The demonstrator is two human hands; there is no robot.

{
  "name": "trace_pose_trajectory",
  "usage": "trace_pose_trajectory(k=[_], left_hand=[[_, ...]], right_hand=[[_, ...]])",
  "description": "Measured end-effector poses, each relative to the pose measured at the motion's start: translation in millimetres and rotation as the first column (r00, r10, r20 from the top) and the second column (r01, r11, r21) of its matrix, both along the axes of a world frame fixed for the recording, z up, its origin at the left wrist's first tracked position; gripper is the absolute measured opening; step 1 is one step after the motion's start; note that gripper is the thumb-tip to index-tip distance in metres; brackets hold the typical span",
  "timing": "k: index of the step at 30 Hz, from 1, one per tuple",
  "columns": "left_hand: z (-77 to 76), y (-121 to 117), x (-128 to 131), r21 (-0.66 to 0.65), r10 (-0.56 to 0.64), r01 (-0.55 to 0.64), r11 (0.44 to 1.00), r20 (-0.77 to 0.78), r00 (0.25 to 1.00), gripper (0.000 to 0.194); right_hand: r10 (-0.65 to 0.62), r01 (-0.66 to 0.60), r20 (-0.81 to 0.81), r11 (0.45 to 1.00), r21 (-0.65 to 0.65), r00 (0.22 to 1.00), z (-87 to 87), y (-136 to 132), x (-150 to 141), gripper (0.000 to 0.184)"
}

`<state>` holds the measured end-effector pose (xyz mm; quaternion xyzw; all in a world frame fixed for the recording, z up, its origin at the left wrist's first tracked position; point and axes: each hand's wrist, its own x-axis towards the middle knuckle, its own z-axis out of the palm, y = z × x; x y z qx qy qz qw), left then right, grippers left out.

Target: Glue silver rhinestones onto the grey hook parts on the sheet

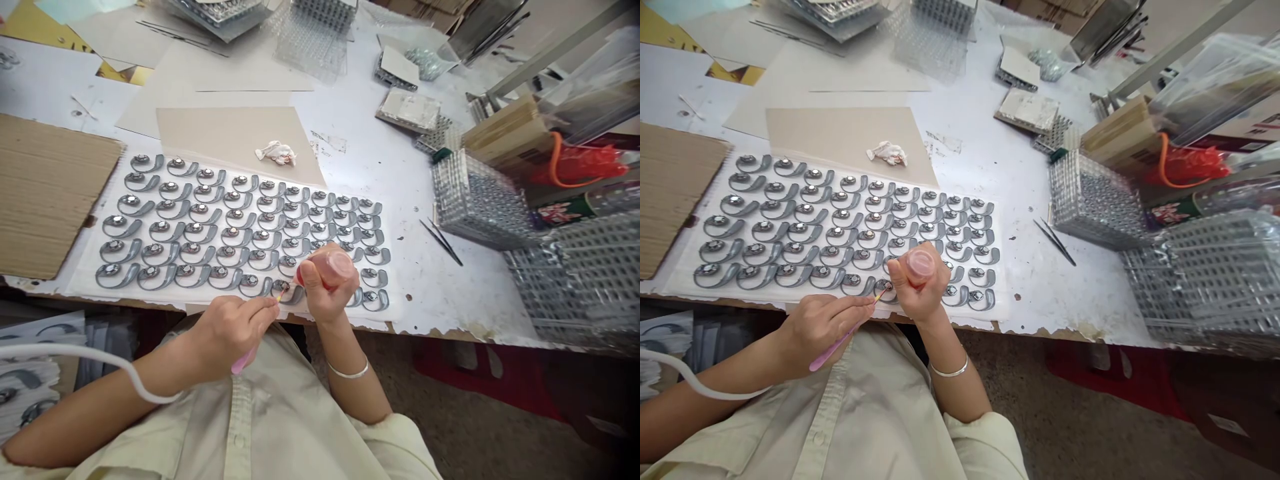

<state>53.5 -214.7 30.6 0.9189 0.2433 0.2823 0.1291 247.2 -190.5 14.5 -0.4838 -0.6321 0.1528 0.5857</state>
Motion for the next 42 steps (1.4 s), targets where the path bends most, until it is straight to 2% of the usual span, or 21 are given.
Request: trace_pose_trajectory(k=[4,9,14,20,25,28,35,39,42], left_hand=[[0.2,4.3,0.9,-0.016,0.005,-0.004,1.0,0.065,0.998,0.025],[2.9,9.5,0.6,-0.059,0.028,-0.023,0.998,0.071,0.997,0.02],[3.9,14.3,-1.6,-0.123,-0.005,0.018,0.992,0.106,0.994,0.022],[5.4,21.4,-4.5,-0.308,-0.025,0.077,0.948,0.171,0.985,0.021],[4.4,26.6,-5.9,-0.344,-0.011,0.091,0.934,0.229,0.973,0.016],[1.6,28.2,-7.0,-0.389,-0.006,0.097,0.916,0.228,0.974,0.019],[-4.5,32.4,-9.2,-0.47,0.035,0.078,0.879,0.227,0.973,0.015],[-6.5,35.1,-10.0,-0.486,0.03,0.096,0.868,0.245,0.969,0.016],[-6.9,36.0,-10.4,-0.489,0.022,0.114,0.865,0.263,0.965,0.018]], right_hand=[[0.013,-0.013,0.017,1.0,-0.005,1.0,-1.4,-0.2,1.5,0.02],[0.013,-0.013,0.016,1.0,0.0,1.0,-1.7,-0.6,2.5,0.02],[0.039,-0.039,0.014,0.999,0.012,0.999,1.1,-0.8,2.5,0.021],[0.071,-0.071,0.003,0.997,0.035,0.997,3.8,-0.4,1.7,0.019],[0.061,-0.061,-0.022,0.998,0.0,0.998,2.9,-5.1,1.7,0.016],[0.0,0.001,-0.021,1.0,0.024,1.0,2.4,-12.7,0.9,0.012],[-0.179,0.18,-0.207,0.984,-0.014,0.962,-0.2,-26.3,-7.6,0.016],[-0.181,0.157,-0.349,0.983,-0.097,0.92,-3.8,-25.3,-10.5,0.017],[-0.187,0.151,-0.397,0.981,-0.121,0.899,-4.9,-24.3,-11.1,0.016]])
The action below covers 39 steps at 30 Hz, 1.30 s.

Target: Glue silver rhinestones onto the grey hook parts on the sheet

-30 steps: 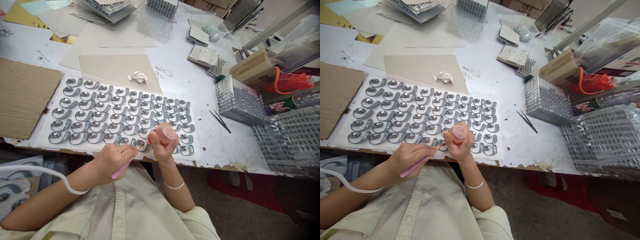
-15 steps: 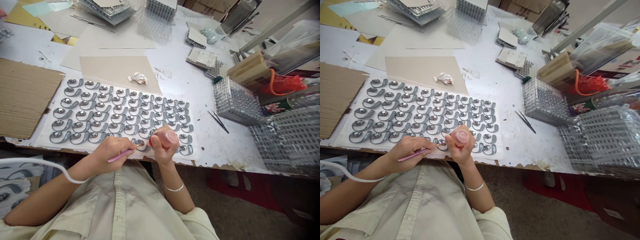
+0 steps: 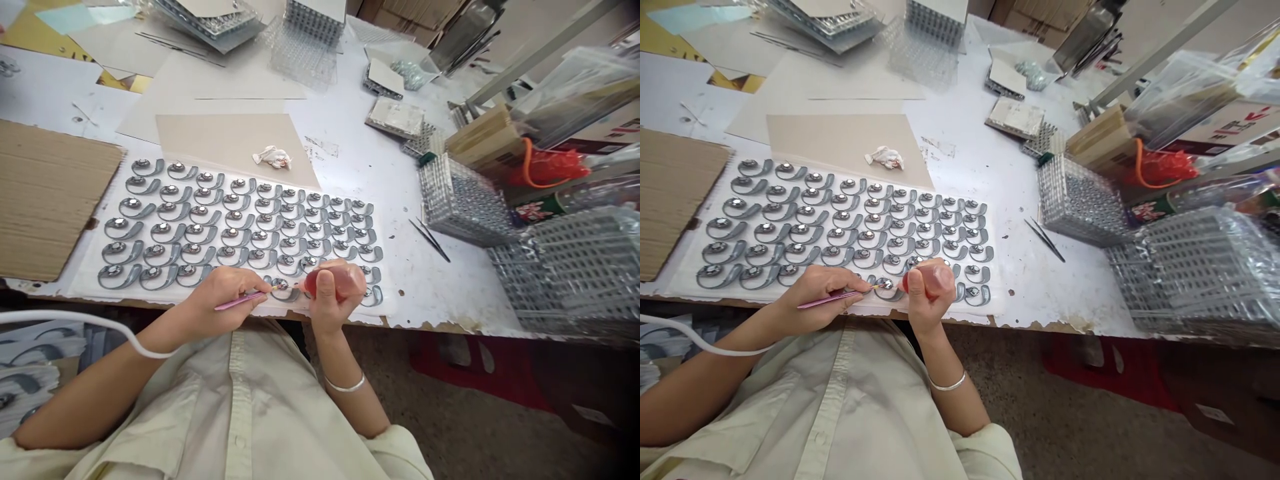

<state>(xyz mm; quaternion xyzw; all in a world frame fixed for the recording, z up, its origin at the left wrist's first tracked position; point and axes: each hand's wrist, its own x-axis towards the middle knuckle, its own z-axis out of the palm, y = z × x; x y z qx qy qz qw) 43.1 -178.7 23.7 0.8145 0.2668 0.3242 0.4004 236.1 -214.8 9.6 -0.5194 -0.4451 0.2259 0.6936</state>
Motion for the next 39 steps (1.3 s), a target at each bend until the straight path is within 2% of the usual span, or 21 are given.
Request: trace_pose_trajectory(k=[7,17,23,28,39], left_hand=[[2.1,-0.1,-0.5,-0.032,0.002,-0.002,0.999,0.006,1.0,0.019],[4.9,1.1,-0.7,-0.113,0.019,-0.024,0.993,-0.049,0.999,0.017],[6.1,1.6,-0.8,-0.14,0.024,-0.033,0.99,-0.065,0.998,0.016],[4.4,1.9,-0.9,-0.139,0.015,-0.024,0.99,-0.07,0.997,0.016],[7.9,1.7,-0.1,-0.178,0.026,-0.043,0.983,-0.101,0.995,0.016]], right_hand=[[-0.001,0.002,0.048,1.0,-0.015,0.999,2.4,0.3,-0.4,0.023],[0.036,-0.036,0.024,0.999,0.029,0.999,4.0,1.1,-2.7,0.017],[0.067,-0.073,0.101,0.995,0.062,0.993,4.4,1.2,-1.3,0.016],[0.064,-0.069,0.084,0.996,0.057,0.994,0.9,0.9,-1.1,0.013],[0.023,-0.055,0.269,0.992,0.111,0.963,8.2,1.6,-0.5,0.021]])
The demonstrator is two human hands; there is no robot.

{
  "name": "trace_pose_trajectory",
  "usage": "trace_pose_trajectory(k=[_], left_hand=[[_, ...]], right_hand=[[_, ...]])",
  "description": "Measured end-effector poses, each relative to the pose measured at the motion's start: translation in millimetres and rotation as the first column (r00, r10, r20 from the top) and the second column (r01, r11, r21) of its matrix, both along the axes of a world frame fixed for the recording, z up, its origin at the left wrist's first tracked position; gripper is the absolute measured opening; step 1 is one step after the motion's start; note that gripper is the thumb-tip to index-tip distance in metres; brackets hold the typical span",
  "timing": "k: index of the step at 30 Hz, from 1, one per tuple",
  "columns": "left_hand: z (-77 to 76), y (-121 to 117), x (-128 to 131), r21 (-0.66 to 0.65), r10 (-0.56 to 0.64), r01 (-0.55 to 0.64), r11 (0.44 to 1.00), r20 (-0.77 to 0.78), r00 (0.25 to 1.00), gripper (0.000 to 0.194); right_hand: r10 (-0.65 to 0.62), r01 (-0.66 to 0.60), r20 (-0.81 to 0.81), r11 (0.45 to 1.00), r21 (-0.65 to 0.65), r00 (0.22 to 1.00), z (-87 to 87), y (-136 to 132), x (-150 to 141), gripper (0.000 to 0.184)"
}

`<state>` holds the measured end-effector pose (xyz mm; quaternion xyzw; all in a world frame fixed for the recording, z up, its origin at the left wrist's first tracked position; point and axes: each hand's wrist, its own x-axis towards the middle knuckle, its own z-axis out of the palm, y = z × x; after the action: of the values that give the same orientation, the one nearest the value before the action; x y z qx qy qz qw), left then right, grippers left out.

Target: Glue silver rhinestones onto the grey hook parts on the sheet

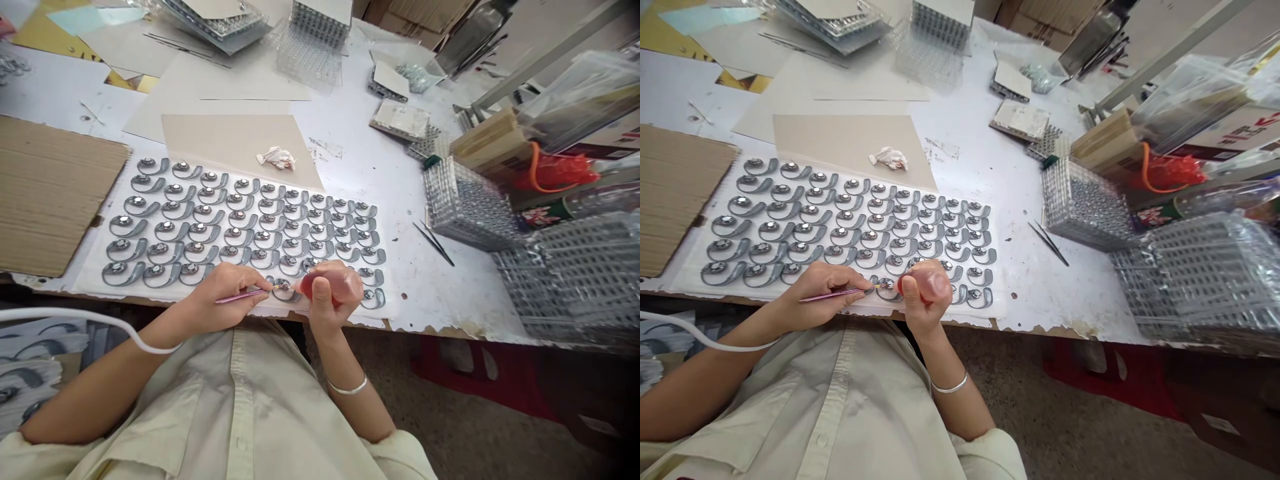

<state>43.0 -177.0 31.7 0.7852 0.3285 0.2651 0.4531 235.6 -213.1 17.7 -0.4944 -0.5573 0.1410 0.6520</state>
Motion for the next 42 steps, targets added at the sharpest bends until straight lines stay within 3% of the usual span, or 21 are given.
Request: trace_pose_trajectory(k=[17,25,29,31,34,37,40,42], left_hand=[[11.6,5.0,2.9,-0.118,-0.002,-0.009,0.993,-0.091,0.996,0.018],[11.2,5.6,3.2,-0.099,0.01,-0.016,0.995,-0.061,0.998,0.016],[6.6,4.1,1.7,-0.032,0.011,-0.012,0.999,-0.035,0.999,0.014],[2.9,2.0,0.6,0.029,0.002,-0.002,1.0,-0.003,1.0,0.015],[-1.5,-3.0,-0.1,0.17,-0.023,0.013,0.985,0.059,0.998,0.015],[-2.8,-8.9,1.1,0.311,-0.056,0.031,0.95,0.071,0.996,0.016],[-2.4,-14.2,3.3,0.391,-0.064,0.037,0.92,0.056,0.996,0.021],[-1.8,-16.9,4.2,0.43,-0.06,0.037,0.902,0.039,0.997,0.025]], right_hand=[[0.032,-0.03,0.059,0.999,-0.02,0.998,3.2,-0.8,2.6,0.023],[0.042,-0.042,0.025,0.999,0.005,0.999,0.8,0.1,2.8,0.019],[0.033,-0.033,-0.019,0.999,0.013,0.999,-2.2,0.9,1.5,0.016],[-0.024,0.029,-0.118,0.999,0.04,0.993,-2.7,1.0,1.7,0.015],[-0.13,0.138,-0.395,0.99,-0.008,0.909,-0.8,-0.1,5.8,0.019],[-0.196,0.12,-0.556,0.978,-0.17,0.808,4.5,-2.1,17.2,0.033],[-0.241,0.134,-0.565,0.965,-0.225,0.789,11.3,-2.4,38.3,0.045],[-0.294,0.252,-0.449,0.956,-0.153,0.844,15.8,-1.3,59.0,0.042]])
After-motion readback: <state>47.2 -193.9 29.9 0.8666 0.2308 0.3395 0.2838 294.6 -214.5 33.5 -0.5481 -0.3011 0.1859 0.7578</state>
